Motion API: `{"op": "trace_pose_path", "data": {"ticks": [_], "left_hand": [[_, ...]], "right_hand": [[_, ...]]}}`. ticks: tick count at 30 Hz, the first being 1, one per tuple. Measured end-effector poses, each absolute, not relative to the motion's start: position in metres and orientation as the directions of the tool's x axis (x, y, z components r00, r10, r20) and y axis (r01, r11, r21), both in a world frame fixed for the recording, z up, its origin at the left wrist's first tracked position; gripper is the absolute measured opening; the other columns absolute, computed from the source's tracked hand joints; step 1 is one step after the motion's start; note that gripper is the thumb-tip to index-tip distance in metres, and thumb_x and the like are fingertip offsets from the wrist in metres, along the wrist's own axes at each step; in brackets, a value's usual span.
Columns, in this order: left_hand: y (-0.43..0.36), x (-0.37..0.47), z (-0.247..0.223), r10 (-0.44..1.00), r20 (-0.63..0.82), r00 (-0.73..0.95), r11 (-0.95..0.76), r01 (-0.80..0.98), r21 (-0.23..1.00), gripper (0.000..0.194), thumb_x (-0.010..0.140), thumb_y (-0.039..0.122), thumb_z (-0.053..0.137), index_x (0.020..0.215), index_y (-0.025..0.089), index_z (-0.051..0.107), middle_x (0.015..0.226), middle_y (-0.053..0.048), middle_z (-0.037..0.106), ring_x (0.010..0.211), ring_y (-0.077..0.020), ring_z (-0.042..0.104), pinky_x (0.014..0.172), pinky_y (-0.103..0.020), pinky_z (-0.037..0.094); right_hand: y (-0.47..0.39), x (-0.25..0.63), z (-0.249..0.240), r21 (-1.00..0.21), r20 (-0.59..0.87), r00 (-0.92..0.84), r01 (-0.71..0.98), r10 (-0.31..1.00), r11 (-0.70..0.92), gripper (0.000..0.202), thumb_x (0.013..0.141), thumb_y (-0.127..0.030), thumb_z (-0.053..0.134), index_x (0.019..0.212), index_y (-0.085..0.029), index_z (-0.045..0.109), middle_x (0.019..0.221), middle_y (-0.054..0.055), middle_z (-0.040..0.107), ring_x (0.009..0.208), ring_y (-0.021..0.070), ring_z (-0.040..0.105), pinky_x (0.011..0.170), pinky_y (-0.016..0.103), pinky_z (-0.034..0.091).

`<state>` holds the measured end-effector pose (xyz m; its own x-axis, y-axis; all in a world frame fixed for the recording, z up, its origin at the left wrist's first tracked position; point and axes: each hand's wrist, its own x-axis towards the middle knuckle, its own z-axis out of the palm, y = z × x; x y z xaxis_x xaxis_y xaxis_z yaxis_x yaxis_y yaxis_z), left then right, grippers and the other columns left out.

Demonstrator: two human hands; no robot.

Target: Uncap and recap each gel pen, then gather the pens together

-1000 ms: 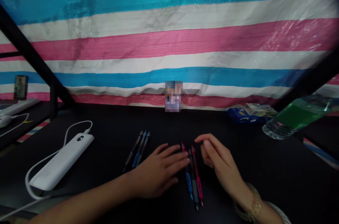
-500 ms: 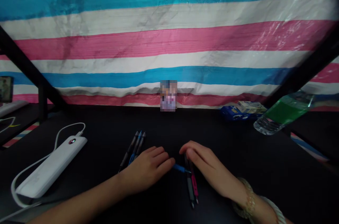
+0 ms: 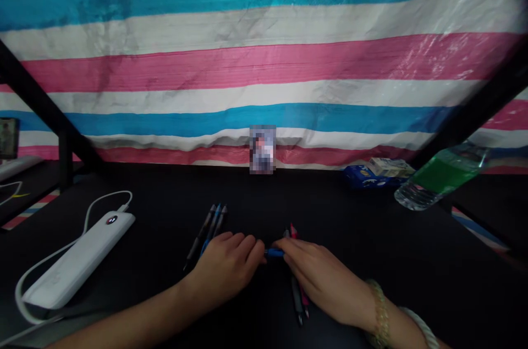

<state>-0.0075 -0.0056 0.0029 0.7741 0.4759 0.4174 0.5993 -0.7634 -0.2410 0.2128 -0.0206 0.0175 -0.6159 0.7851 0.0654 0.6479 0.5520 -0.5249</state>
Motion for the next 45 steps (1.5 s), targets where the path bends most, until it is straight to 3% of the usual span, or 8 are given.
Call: {"op": "trace_pose_path", "data": {"ticks": [3, 6, 11, 21, 29, 36, 40, 45], "left_hand": [[-0.01, -0.005, 0.004, 0.452, 0.454, 0.768, -0.754, 0.601, -0.266, 0.018, 0.098, 0.021, 0.042, 0.099, 0.012, 0.057, 0.071, -0.004, 0.062, 0.058, -0.0186, 0.056, 0.051, -0.029, 0.034], [-0.015, -0.004, 0.005, 0.479, 0.424, 0.768, -0.754, 0.608, -0.25, 0.017, 0.097, 0.021, 0.041, 0.089, 0.016, 0.054, 0.068, -0.003, 0.06, 0.055, -0.0179, 0.055, 0.051, -0.029, 0.035], [-0.02, -0.003, 0.002, 0.583, 0.308, 0.752, -0.723, 0.653, -0.227, 0.017, 0.094, 0.021, 0.043, 0.078, 0.019, 0.048, 0.06, -0.001, 0.058, 0.046, -0.0175, 0.055, 0.05, -0.03, 0.04], [-0.023, -0.001, 0.01, 0.722, 0.04, 0.691, -0.69, 0.723, -0.05, 0.013, 0.096, 0.021, 0.046, 0.084, 0.017, 0.051, 0.068, -0.001, 0.068, 0.05, -0.0219, 0.064, 0.046, -0.03, 0.046], [-0.015, -0.001, -0.003, 0.654, 0.291, 0.698, -0.711, 0.699, -0.077, 0.003, 0.093, 0.019, 0.051, 0.091, 0.017, 0.051, 0.072, 0.001, 0.064, 0.057, -0.0182, 0.062, 0.05, -0.028, 0.043], [-0.022, 0.001, -0.002, 0.457, 0.453, 0.765, -0.766, 0.598, -0.237, 0.022, 0.097, 0.011, 0.031, 0.099, 0.012, 0.053, 0.074, -0.002, 0.061, 0.059, -0.0183, 0.057, 0.048, -0.031, 0.038], [-0.025, 0.004, 0.001, 0.474, 0.424, 0.772, -0.765, 0.599, -0.237, 0.02, 0.097, 0.013, 0.032, 0.096, 0.014, 0.051, 0.075, -0.002, 0.06, 0.059, -0.0185, 0.057, 0.048, -0.031, 0.037], [-0.03, 0.004, 0.001, 0.578, 0.372, 0.726, -0.728, 0.665, -0.167, 0.015, 0.094, 0.012, 0.037, 0.085, 0.019, 0.046, 0.069, 0.0, 0.057, 0.054, -0.0188, 0.054, 0.045, -0.029, 0.036]], "right_hand": [[-0.021, 0.213, 0.016, -0.488, 0.075, -0.628, 0.654, 0.775, 0.578, 0.028, 0.1, -0.017, 0.036, 0.12, -0.021, 0.054, 0.11, 0.008, 0.068, 0.099, 0.023, 0.065, 0.081, 0.034, 0.046], [-0.021, 0.213, 0.013, -0.417, 0.045, -0.617, 0.703, 0.786, 0.576, 0.018, 0.098, -0.017, 0.04, 0.103, -0.02, 0.058, 0.091, 0.004, 0.071, 0.079, 0.0217, 0.068, 0.067, 0.032, 0.044], [-0.02, 0.209, 0.011, -0.299, 0.039, -0.639, 0.726, 0.768, 0.619, 0.021, 0.086, -0.001, 0.045, 0.09, -0.019, 0.054, 0.081, 0.001, 0.072, 0.073, 0.0204, 0.069, 0.058, 0.03, 0.035], [-0.019, 0.203, 0.009, -0.144, 0.041, -0.658, 0.74, 0.752, 0.656, 0.018, 0.085, -0.002, 0.05, 0.088, -0.019, 0.056, 0.074, 0.001, 0.069, 0.071, 0.0205, 0.067, 0.057, 0.03, 0.04], [-0.025, 0.195, -0.001, -0.015, 0.214, -0.713, 0.68, 0.667, 0.733, 0.041, 0.086, -0.003, 0.05, 0.127, -0.01, 0.051, 0.113, 0.015, 0.067, 0.101, 0.0291, 0.064, 0.086, 0.044, 0.051], [-0.033, 0.199, 0.01, -0.34, 0.026, -0.609, 0.74, 0.793, 0.58, 0.018, 0.091, -0.006, 0.05, 0.102, -0.016, 0.059, 0.099, 0.007, 0.071, 0.086, 0.0249, 0.07, 0.072, 0.037, 0.055], [-0.035, 0.198, 0.009, -0.331, 0.02, -0.599, 0.752, 0.801, 0.57, 0.029, 0.083, 0.003, 0.05, 0.104, -0.015, 0.059, 0.1, 0.008, 0.071, 0.086, 0.0235, 0.069, 0.076, 0.035, 0.053], [-0.032, 0.191, 0.005, -0.131, 0.12, -0.629, 0.757, 0.768, 0.64, 0.03, 0.075, 0.004, 0.049, 0.097, -0.015, 0.058, 0.093, 0.008, 0.069, 0.085, 0.0254, 0.066, 0.069, 0.036, 0.052]]}}
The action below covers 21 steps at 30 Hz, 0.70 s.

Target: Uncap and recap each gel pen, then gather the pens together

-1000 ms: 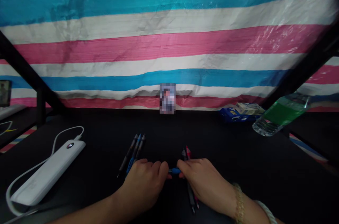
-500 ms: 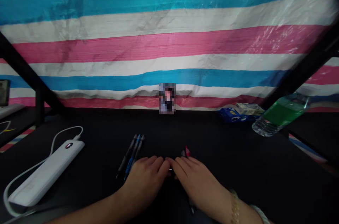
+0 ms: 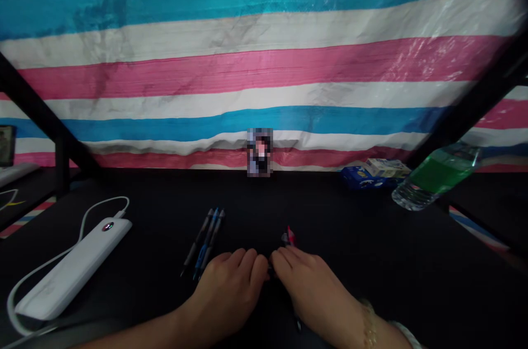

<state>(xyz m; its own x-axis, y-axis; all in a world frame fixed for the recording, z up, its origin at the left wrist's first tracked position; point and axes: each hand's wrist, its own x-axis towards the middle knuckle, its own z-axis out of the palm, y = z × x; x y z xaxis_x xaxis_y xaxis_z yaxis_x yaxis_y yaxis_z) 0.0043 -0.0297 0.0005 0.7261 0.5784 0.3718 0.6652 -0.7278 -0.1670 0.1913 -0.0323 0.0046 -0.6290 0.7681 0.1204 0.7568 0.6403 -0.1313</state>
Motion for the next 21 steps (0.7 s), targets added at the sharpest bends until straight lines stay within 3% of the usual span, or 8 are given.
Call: {"op": "trace_pose_path", "data": {"ticks": [3, 6, 10, 14, 16, 18, 19, 21], "left_hand": [[-0.03, 0.004, -0.001, 0.615, 0.322, 0.72, -0.732, 0.673, -0.106, 0.015, 0.093, 0.011, 0.038, 0.083, 0.019, 0.046, 0.068, -0.001, 0.059, 0.051, -0.0189, 0.055, 0.044, -0.028, 0.034], [-0.028, 0.004, 0.002, 0.681, 0.192, 0.706, -0.724, 0.689, 0.035, 0.015, 0.093, 0.012, 0.039, 0.083, 0.019, 0.047, 0.069, -0.002, 0.063, 0.053, -0.0181, 0.058, 0.045, -0.026, 0.033], [-0.023, 0.003, 0.012, 0.782, 0.02, 0.623, -0.598, 0.74, 0.309, 0.024, 0.099, 0.019, 0.033, 0.082, 0.018, 0.049, 0.066, -0.001, 0.063, 0.051, -0.0145, 0.055, 0.047, -0.024, 0.033], [-0.017, -0.003, 0.015, 0.768, -0.068, 0.637, -0.477, 0.639, 0.604, 0.042, 0.104, 0.027, 0.022, 0.075, 0.018, 0.051, 0.065, 0.002, 0.061, 0.057, -0.0106, 0.056, 0.053, -0.018, 0.04], [-0.015, -0.006, 0.01, 0.768, 0.027, 0.64, -0.544, 0.628, 0.557, 0.042, 0.103, 0.027, 0.023, 0.077, 0.018, 0.054, 0.067, 0.001, 0.062, 0.058, -0.0109, 0.057, 0.054, -0.019, 0.04], [-0.012, -0.008, 0.002, 0.736, 0.249, 0.63, -0.676, 0.658, 0.332, 0.034, 0.102, 0.025, 0.028, 0.084, 0.017, 0.056, 0.07, -0.001, 0.063, 0.057, -0.0134, 0.058, 0.052, -0.022, 0.039], [-0.011, -0.009, -0.001, 0.68, 0.36, 0.638, -0.726, 0.656, 0.208, 0.031, 0.102, 0.024, 0.03, 0.087, 0.017, 0.057, 0.07, -0.002, 0.063, 0.058, -0.015, 0.058, 0.052, -0.024, 0.038], [-0.008, -0.011, -0.005, 0.561, 0.502, 0.658, -0.763, 0.646, 0.007, 0.025, 0.101, 0.023, 0.035, 0.092, 0.016, 0.057, 0.069, -0.002, 0.062, 0.058, -0.0172, 0.057, 0.05, -0.026, 0.037]], "right_hand": [[-0.034, 0.189, 0.004, -0.04, 0.163, -0.649, 0.749, 0.744, 0.662, 0.03, 0.071, 0.003, 0.052, 0.093, -0.016, 0.056, 0.088, 0.007, 0.068, 0.078, 0.0244, 0.065, 0.062, 0.034, 0.049], [-0.034, 0.189, 0.003, 0.037, 0.207, -0.66, 0.743, 0.722, 0.668, 0.024, 0.072, 0.001, 0.054, 0.086, -0.018, 0.055, 0.08, 0.004, 0.065, 0.07, 0.0227, 0.062, 0.054, 0.032, 0.044], [-0.03, 0.19, 0.001, 0.148, 0.311, -0.7, 0.704, 0.643, 0.694, 0.019, 0.074, -0.003, 0.06, 0.085, -0.018, 0.056, 0.077, 0.003, 0.064, 0.069, 0.0222, 0.059, 0.054, 0.032, 0.043], [-0.025, 0.194, 0.001, 0.169, 0.448, -0.712, 0.661, 0.541, 0.731, 0.018, 0.08, -0.005, 0.062, 0.093, -0.016, 0.06, 0.079, 0.003, 0.065, 0.078, 0.0234, 0.059, 0.063, 0.032, 0.046], [-0.024, 0.198, 0.005, 0.036, 0.489, -0.655, 0.675, 0.576, 0.737, 0.018, 0.085, -0.01, 0.061, 0.102, -0.015, 0.06, 0.082, 0.004, 0.067, 0.082, 0.0235, 0.06, 0.068, 0.033, 0.047], [-0.023, 0.202, 0.009, -0.211, 0.441, -0.562, 0.693, 0.699, 0.69, 0.015, 0.093, -0.02, 0.056, 0.106, -0.016, 0.06, 0.087, 0.004, 0.067, 0.084, 0.022, 0.061, 0.073, 0.033, 0.047], [-0.023, 0.203, 0.012, -0.335, 0.374, -0.524, 0.694, 0.766, 0.638, 0.013, 0.096, -0.024, 0.051, 0.102, -0.017, 0.061, 0.086, 0.004, 0.066, 0.082, 0.0204, 0.061, 0.073, 0.032, 0.047], [-0.021, 0.206, 0.016, -0.505, 0.24, -0.473, 0.685, 0.848, 0.525, 0.028, 0.101, -0.025, 0.039, 0.084, -0.019, 0.06, 0.076, 0.002, 0.063, 0.075, 0.0172, 0.06, 0.069, 0.029, 0.045]]}}
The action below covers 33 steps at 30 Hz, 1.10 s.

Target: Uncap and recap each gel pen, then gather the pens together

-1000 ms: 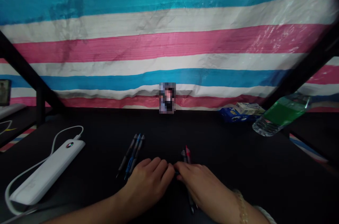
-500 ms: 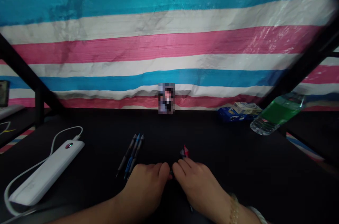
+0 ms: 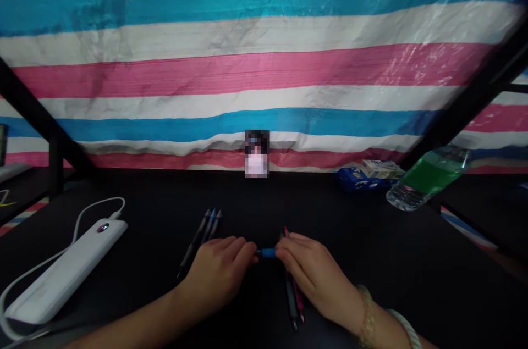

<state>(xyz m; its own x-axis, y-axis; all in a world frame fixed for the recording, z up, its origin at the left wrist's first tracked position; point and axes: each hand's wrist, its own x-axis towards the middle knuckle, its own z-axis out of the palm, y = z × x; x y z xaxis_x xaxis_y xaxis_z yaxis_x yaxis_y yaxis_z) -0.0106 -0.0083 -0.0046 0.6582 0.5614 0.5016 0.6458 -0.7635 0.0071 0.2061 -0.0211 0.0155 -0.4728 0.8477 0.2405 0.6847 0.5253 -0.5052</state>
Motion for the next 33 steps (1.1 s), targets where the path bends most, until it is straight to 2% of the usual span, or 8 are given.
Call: {"op": "trace_pose_path", "data": {"ticks": [3, 10, 14, 16, 20, 24, 29, 33], "left_hand": [[-0.005, -0.012, -0.005, 0.473, 0.563, 0.677, -0.769, 0.63, -0.112, 0.019, 0.1, 0.022, 0.039, 0.097, 0.015, 0.056, 0.068, 0.0, 0.061, 0.057, -0.0174, 0.057, 0.048, -0.027, 0.036], [-0.004, -0.012, -0.005, 0.505, 0.543, 0.671, -0.771, 0.633, -0.065, 0.022, 0.102, 0.022, 0.035, 0.096, 0.017, 0.055, 0.067, 0.001, 0.06, 0.054, -0.0157, 0.056, 0.047, -0.027, 0.034], [-0.005, -0.013, -0.004, 0.45, 0.589, 0.671, -0.76, 0.634, -0.141, 0.018, 0.1, 0.02, 0.039, 0.102, 0.015, 0.056, 0.069, 0.0, 0.061, 0.056, -0.0163, 0.056, 0.048, -0.028, 0.035], [-0.004, -0.014, -0.003, 0.445, 0.589, 0.675, -0.758, 0.634, -0.153, 0.017, 0.1, 0.02, 0.04, 0.103, 0.014, 0.056, 0.07, 0.0, 0.061, 0.057, -0.0163, 0.057, 0.049, -0.028, 0.036], [-0.001, -0.015, -0.003, 0.446, 0.604, 0.661, -0.745, 0.647, -0.159, 0.015, 0.098, 0.02, 0.044, 0.104, 0.014, 0.057, 0.07, 0.0, 0.061, 0.058, -0.0164, 0.056, 0.05, -0.029, 0.037], [-0.002, -0.016, -0.003, 0.423, 0.618, 0.663, -0.747, 0.641, -0.176, 0.015, 0.098, 0.019, 0.044, 0.102, 0.014, 0.058, 0.069, 0.001, 0.06, 0.058, -0.0161, 0.055, 0.05, -0.029, 0.037], [-0.002, -0.016, -0.001, 0.439, 0.599, 0.67, -0.734, 0.651, -0.19, 0.016, 0.098, 0.019, 0.043, 0.103, 0.015, 0.059, 0.071, 0.0, 0.061, 0.06, -0.0166, 0.055, 0.052, -0.028, 0.036], [-0.002, -0.016, -0.001, 0.427, 0.597, 0.679, -0.742, 0.64, -0.198, 0.015, 0.098, 0.019, 0.044, 0.102, 0.015, 0.059, 0.071, 0.0, 0.062, 0.061, -0.0168, 0.055, 0.054, -0.029, 0.036]], "right_hand": [[-0.018, 0.207, 0.017, -0.633, 0.176, -0.437, 0.636, 0.882, 0.441, 0.03, 0.1, -0.023, 0.042, 0.075, -0.019, 0.059, 0.073, 0.0, 0.062, 0.073, 0.0159, 0.059, 0.066, 0.027, 0.042], [-0.016, 0.203, 0.015, -0.794, 0.082, -0.324, 0.55, 0.943, 0.258, 0.006, 0.084, -0.021, 0.064, 0.089, -0.02, 0.061, 0.067, -0.004, 0.059, 0.057, 0.0117, 0.051, 0.053, 0.022, 0.036], [-0.012, 0.205, 0.012, -0.867, -0.022, -0.342, 0.474, 0.939, 0.153, 0.04, 0.099, -0.041, 0.04, 0.072, -0.018, 0.059, 0.057, -0.001, 0.057, 0.052, 0.0123, 0.05, 0.052, 0.023, 0.036], [-0.01, 0.206, 0.011, -0.888, -0.029, -0.325, 0.443, 0.945, 0.125, 0.046, 0.1, -0.042, 0.036, 0.065, -0.018, 0.054, 0.055, -0.001, 0.054, 0.052, 0.0121, 0.048, 0.053, 0.024, 0.036], [-0.008, 0.207, 0.011, -0.922, -0.023, -0.317, 0.374, 0.948, 0.103, 0.028, 0.091, -0.044, 0.054, 0.08, -0.018, 0.056, 0.065, -0.002, 0.057, 0.057, 0.0116, 0.048, 0.053, 0.022, 0.036], [-0.007, 0.208, 0.011, -0.939, -0.098, -0.342, 0.343, 0.935, 0.027, 0.043, 0.096, -0.048, 0.043, 0.07, -0.017, 0.057, 0.059, -0.001, 0.053, 0.051, 0.0098, 0.042, 0.047, 0.021, 0.032], [-0.006, 0.209, 0.011, -0.963, -0.144, -0.332, 0.265, 0.932, -0.054, 0.032, 0.089, -0.049, 0.055, 0.08, -0.018, 0.056, 0.067, -0.001, 0.057, 0.049, 0.0083, 0.045, 0.04, 0.018, 0.032], [-0.005, 0.209, 0.012, -0.963, -0.214, -0.364, 0.233, 0.907, -0.134, 0.037, 0.088, -0.05, 0.054, 0.071, -0.017, 0.053, 0.06, -0.002, 0.055, 0.044, 0.0064, 0.043, 0.037, 0.016, 0.031]]}}
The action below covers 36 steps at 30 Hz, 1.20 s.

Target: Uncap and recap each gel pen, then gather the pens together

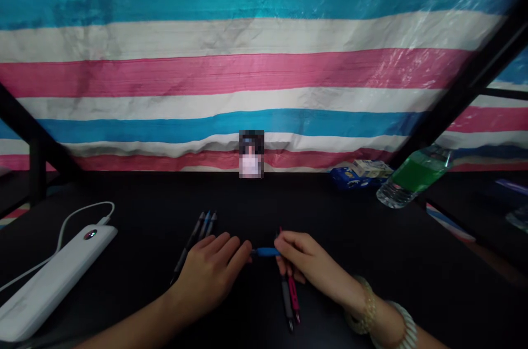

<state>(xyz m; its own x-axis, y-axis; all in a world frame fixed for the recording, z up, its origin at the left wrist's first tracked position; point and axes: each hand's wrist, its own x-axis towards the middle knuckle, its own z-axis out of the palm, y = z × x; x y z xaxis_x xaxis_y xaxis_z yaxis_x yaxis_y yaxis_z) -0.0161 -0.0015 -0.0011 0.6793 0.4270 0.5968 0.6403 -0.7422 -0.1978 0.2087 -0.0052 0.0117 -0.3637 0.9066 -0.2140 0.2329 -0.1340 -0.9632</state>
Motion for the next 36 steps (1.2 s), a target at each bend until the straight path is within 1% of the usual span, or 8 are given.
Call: {"op": "trace_pose_path", "data": {"ticks": [3, 7, 10, 14, 17, 23, 28, 36], "left_hand": [[-0.001, -0.016, -0.002, 0.44, 0.594, 0.673, -0.738, 0.649, -0.188, 0.015, 0.098, 0.019, 0.045, 0.102, 0.015, 0.059, 0.071, 0.0, 0.062, 0.061, -0.017, 0.055, 0.054, -0.029, 0.036], [-0.001, -0.016, -0.001, 0.439, 0.591, 0.677, -0.742, 0.644, -0.187, 0.017, 0.098, 0.02, 0.044, 0.103, 0.016, 0.059, 0.073, -0.001, 0.063, 0.062, -0.0169, 0.055, 0.054, -0.029, 0.037], [-0.002, -0.016, -0.001, 0.45, 0.586, 0.674, -0.738, 0.65, -0.181, 0.017, 0.098, 0.02, 0.044, 0.102, 0.016, 0.06, 0.074, -0.001, 0.063, 0.063, -0.0171, 0.055, 0.054, -0.029, 0.038], [-0.002, -0.017, -0.003, 0.469, 0.563, 0.68, -0.749, 0.645, -0.154, 0.018, 0.097, 0.021, 0.046, 0.104, 0.016, 0.062, 0.077, -0.002, 0.065, 0.065, -0.0181, 0.056, 0.055, -0.029, 0.041], [0.0, -0.02, -0.006, 0.518, 0.528, 0.673, -0.748, 0.656, -0.103, 0.022, 0.097, 0.022, 0.045, 0.113, 0.019, 0.061, 0.084, -0.003, 0.065, 0.07, -0.0188, 0.059, 0.058, -0.03, 0.046], [0.007, -0.025, -0.004, 0.657, 0.438, 0.614, -0.717, 0.689, 0.11, 0.035, 0.097, 0.019, 0.041, 0.129, 0.021, 0.054, 0.098, -0.007, 0.057, 0.071, -0.0156, 0.058, 0.061, -0.028, 0.051], [0.006, -0.028, 0.001, 0.68, 0.397, 0.616, -0.727, 0.638, 0.254, 0.052, 0.092, 0.009, 0.037, 0.143, 0.021, 0.04, 0.108, -0.01, 0.051, 0.083, -0.0168, 0.055, 0.069, -0.031, 0.052], [0.012, -0.026, 0.006, 0.852, 0.388, 0.351, -0.514, 0.417, 0.75, 0.029, 0.087, 0.015, 0.054, 0.113, 0.022, 0.061, 0.095, -0.004, 0.061, 0.084, -0.0162, 0.061, 0.074, -0.028, 0.051]], "right_hand": [[-0.004, 0.209, 0.011, -0.969, -0.237, -0.365, 0.147, 0.9, -0.196, 0.033, 0.081, -0.049, 0.063, 0.083, -0.017, 0.054, 0.065, -0.003, 0.058, 0.045, 0.0073, 0.047, 0.034, 0.015, 0.034], [-0.004, 0.209, 0.008, -0.96, -0.275, -0.407, 0.171, 0.871, -0.223, 0.042, 0.087, -0.053, 0.053, 0.071, -0.015, 0.053, 0.057, -0.001, 0.058, 0.039, 0.005, 0.044, 0.033, 0.014, 0.031], [-0.005, 0.209, 0.007, -0.962, -0.273, -0.408, 0.126, 0.871, -0.242, 0.034, 0.08, -0.048, 0.064, 0.079, -0.017, 0.053, 0.059, -0.004, 0.057, 0.039, 0.0048, 0.045, 0.034, 0.014, 0.035], [-0.005, 0.209, 0.004, -0.945, -0.324, -0.441, 0.111, 0.837, -0.307, 0.039, 0.085, -0.054, 0.055, 0.076, -0.016, 0.053, 0.057, -0.002, 0.059, 0.038, 0.0061, 0.049, 0.032, 0.015, 0.037], [-0.003, 0.21, 0.002, -0.954, -0.299, -0.408, 0.125, 0.862, -0.272, 0.029, 0.082, -0.043, 0.062, 0.079, -0.015, 0.054, 0.056, -0.004, 0.059, 0.037, 0.0049, 0.047, 0.032, 0.015, 0.037], [0.001, 0.213, 0.005, -0.953, -0.294, -0.327, 0.022, 0.898, -0.304, 0.014, 0.078, -0.028, 0.061, 0.078, -0.016, 0.053, 0.054, -0.006, 0.055, 0.036, 0.0037, 0.042, 0.032, 0.014, 0.028], [0.005, 0.215, 0.006, -0.931, -0.338, -0.214, -0.068, 0.916, -0.359, 0.007, 0.071, -0.02, 0.058, 0.071, -0.017, 0.051, 0.048, -0.008, 0.049, 0.035, 0.0028, 0.033, 0.033, 0.015, 0.015], [0.011, 0.22, 0.002, -0.922, -0.335, -0.104, -0.168, 0.937, -0.348, 0.008, 0.065, -0.021, 0.058, 0.067, -0.018, 0.05, 0.044, -0.009, 0.043, 0.036, 0.0035, 0.03, 0.036, 0.017, 0.007]]}}
